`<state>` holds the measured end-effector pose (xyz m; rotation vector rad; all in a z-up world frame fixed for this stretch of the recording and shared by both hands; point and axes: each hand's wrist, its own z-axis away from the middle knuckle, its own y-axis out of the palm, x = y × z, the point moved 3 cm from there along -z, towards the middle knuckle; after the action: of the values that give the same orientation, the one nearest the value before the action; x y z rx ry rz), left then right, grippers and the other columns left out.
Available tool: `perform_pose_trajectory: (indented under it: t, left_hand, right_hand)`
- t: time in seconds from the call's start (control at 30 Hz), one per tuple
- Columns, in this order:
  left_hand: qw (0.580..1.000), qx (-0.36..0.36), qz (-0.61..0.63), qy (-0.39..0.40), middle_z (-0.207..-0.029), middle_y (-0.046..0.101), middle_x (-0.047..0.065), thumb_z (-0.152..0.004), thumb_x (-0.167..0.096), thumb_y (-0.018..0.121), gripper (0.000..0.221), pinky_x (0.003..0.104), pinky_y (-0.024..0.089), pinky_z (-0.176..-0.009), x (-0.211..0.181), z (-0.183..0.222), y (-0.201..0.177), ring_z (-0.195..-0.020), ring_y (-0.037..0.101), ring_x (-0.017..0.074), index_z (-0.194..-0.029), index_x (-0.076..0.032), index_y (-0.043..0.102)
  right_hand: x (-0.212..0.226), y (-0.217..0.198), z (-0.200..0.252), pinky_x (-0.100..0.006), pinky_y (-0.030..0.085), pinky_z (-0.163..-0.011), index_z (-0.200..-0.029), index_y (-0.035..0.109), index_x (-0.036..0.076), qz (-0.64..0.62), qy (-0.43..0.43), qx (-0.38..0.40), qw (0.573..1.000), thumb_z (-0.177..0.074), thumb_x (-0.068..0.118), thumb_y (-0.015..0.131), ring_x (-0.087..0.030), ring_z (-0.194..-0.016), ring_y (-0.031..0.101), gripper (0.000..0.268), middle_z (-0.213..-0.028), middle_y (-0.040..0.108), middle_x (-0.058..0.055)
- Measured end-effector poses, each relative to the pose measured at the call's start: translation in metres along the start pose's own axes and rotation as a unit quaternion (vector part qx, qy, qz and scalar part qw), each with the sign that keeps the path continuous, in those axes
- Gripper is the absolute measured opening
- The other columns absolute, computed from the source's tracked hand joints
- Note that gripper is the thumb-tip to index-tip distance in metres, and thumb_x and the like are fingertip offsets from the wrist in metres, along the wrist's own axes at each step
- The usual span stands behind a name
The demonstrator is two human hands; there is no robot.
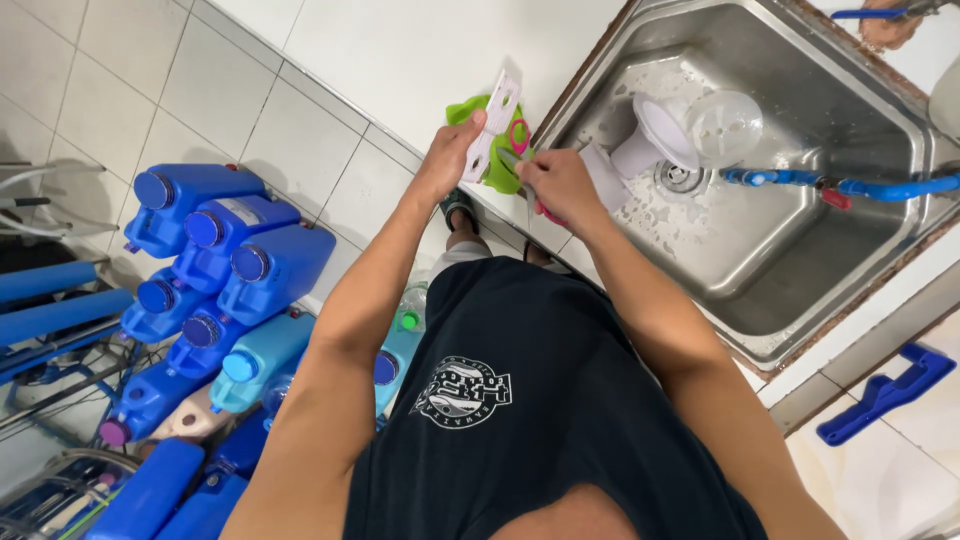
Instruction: Washing a plastic component with a sponge and trimming a filter strip with scissors
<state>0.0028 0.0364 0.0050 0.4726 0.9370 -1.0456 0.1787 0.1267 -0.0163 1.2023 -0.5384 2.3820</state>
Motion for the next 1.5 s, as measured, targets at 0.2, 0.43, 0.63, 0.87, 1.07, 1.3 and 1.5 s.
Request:
perform_pose_trajectory:
  t: [0.2,0.43,0.63,0.87,1.07,1.3,1.5]
  left_hand:
    - [1.0,-0.009,0.011,-0.005,-0.064,0.066,0.013,-0.096,-0.06,0.064,0.059,0.035,0.064,-0.058,0.045,-0.029,-0.009,-0.061,0.071,0.0225,-0.071,-0.007,0.068]
    - [1.0,0.008,0.013,-0.001,-0.064,0.067,0.015,-0.097,-0.059,0.063,0.058,0.035,0.064,-0.053,0.008,-0.006,0.003,-0.058,0.071,0.0226,-0.074,-0.006,0.071]
    - [0.999,0.015,-0.019,0.023,-0.082,0.068,0.012,-0.098,-0.063,0.059,0.058,0.042,0.059,-0.075,-0.024,0.015,0.009,-0.079,0.065,0.0211,-0.086,-0.008,0.073]
    - [1.0,-0.006,-0.015,0.018,-0.096,0.071,0.011,-0.098,-0.064,0.055,0.061,0.04,0.055,-0.095,-0.04,0.032,0.011,-0.097,0.065,0.022,-0.101,-0.007,0.077]
    - [1.0,0.001,-0.015,0.018,-0.108,0.071,0.015,-0.098,-0.066,0.054,0.069,0.044,0.048,-0.102,-0.054,0.044,0.011,-0.109,0.063,0.0266,-0.109,-0.002,0.076]
    - [0.999,0.011,-0.03,0.044,-0.122,0.071,0.021,-0.099,-0.069,0.052,0.077,0.047,0.046,-0.107,-0.032,0.026,0.003,-0.121,0.064,0.0311,-0.119,0.002,0.074]
    - [0.998,0.009,-0.052,0.044,-0.131,0.067,0.024,-0.101,-0.069,0.053,0.076,0.048,0.043,-0.111,-0.003,0.009,0.002,-0.13,0.058,0.0365,-0.128,0.0,0.07]
  right_hand:
    - [-0.003,-0.001,-0.003,-0.026,0.042,-0.037,-0.078,0.075,0.012,-0.014,0.016,0.007,1.0,-0.087,0.026,0.065,-0.017,-0.034,0.057,0.019,-0.045,0.058,-0.014]
    - [0.006,-0.001,0.006,-0.025,0.043,-0.037,-0.079,0.074,0.006,-0.06,-0.012,-0.029,0.998,-0.091,0.018,0.063,-0.017,-0.037,0.059,0.02,-0.05,0.058,-0.015]
    - [0.004,-0.002,0.006,-0.026,0.041,-0.032,-0.08,0.076,0.007,-0.056,0.002,-0.01,0.998,-0.092,0.018,0.063,-0.018,-0.035,0.059,0.021,-0.047,0.057,-0.014]
    - [0.002,0.004,0.006,-0.026,0.041,-0.033,-0.079,0.074,0.008,-0.036,-0.003,-0.002,0.999,-0.091,0.019,0.063,-0.019,-0.035,0.058,0.02,-0.045,0.057,-0.015]
    - [0.004,0.014,0.014,-0.023,0.044,-0.035,-0.079,0.074,0.004,-0.05,-0.026,0.002,0.998,-0.092,0.015,0.059,-0.018,-0.036,0.06,0.022,-0.044,0.057,-0.016]
    - [0.012,0.01,0.018,-0.024,0.045,-0.035,-0.079,0.074,0.006,-0.02,-0.037,0.013,0.999,-0.093,0.016,0.06,-0.016,-0.037,0.062,0.022,-0.046,0.059,-0.014]
    - [0.002,0.026,0.01,-0.045,0.043,-0.049,-0.073,0.069,0.003,0.115,-0.187,-0.082,0.972,-0.094,0.02,0.066,-0.042,-0.058,0.066,0.028,-0.054,0.058,-0.023]
